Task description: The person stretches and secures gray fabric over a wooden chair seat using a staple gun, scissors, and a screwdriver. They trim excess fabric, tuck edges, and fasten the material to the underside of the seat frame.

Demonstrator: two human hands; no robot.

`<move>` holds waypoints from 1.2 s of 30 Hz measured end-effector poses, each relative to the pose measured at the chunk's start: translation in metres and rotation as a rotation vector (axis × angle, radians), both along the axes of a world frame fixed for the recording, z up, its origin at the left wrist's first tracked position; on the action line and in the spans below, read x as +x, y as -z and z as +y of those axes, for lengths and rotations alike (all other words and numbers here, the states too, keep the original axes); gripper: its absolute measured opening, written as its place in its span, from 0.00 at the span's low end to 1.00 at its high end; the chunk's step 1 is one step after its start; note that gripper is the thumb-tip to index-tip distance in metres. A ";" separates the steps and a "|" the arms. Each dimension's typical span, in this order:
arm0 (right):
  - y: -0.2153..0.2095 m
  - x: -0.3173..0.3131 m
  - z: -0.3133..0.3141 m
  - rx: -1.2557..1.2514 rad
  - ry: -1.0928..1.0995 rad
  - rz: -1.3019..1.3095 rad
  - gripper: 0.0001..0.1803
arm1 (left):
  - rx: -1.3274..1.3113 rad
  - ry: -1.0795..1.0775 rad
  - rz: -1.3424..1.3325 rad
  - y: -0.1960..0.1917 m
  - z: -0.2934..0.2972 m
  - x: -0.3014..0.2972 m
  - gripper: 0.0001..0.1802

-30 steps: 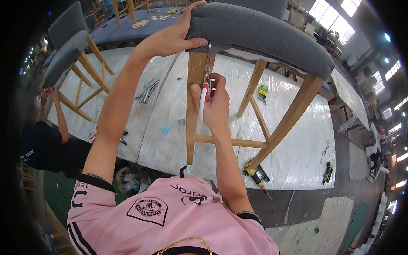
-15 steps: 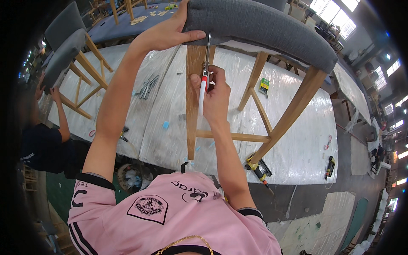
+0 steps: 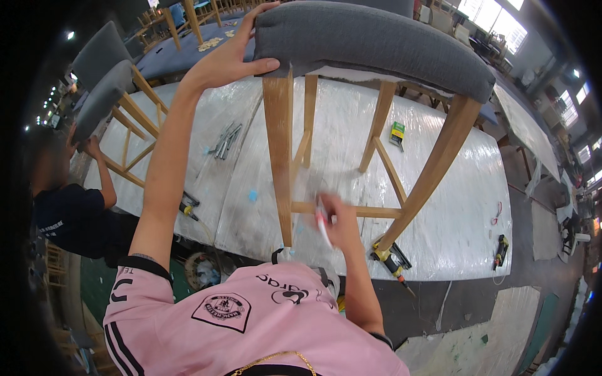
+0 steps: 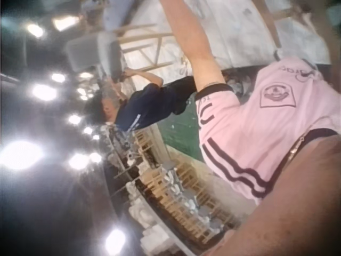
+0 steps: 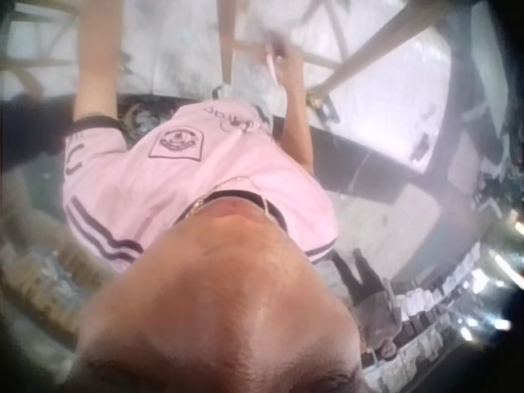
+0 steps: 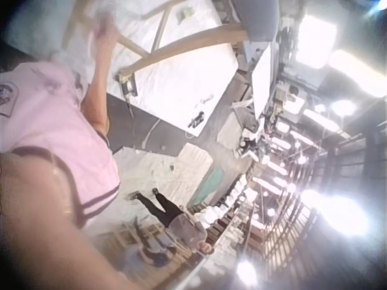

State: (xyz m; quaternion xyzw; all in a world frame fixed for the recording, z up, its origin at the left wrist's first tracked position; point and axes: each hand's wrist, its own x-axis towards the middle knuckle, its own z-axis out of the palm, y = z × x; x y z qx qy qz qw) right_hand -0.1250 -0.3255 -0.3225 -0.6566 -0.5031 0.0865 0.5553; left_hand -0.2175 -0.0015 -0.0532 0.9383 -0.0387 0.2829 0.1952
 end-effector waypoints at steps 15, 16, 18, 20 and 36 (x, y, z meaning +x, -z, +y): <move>0.317 -0.006 -0.094 -0.695 0.214 0.215 0.38 | -0.331 -0.190 -0.397 0.002 -0.036 0.073 0.40; 0.334 -0.002 -0.090 -0.711 0.192 0.213 0.37 | -0.253 -0.230 -0.461 0.003 -0.038 0.069 0.34; 0.366 0.001 -0.084 -0.729 0.150 0.210 0.37 | -0.319 -0.212 -0.392 0.005 -0.024 0.064 0.42; 0.384 0.005 -0.086 -0.795 0.129 0.197 0.34 | -0.306 -0.198 -0.369 0.001 -0.019 0.065 0.43; 0.386 0.030 -0.180 -0.624 0.565 1.078 0.24 | 0.261 -0.480 -0.357 0.001 -0.066 0.061 0.55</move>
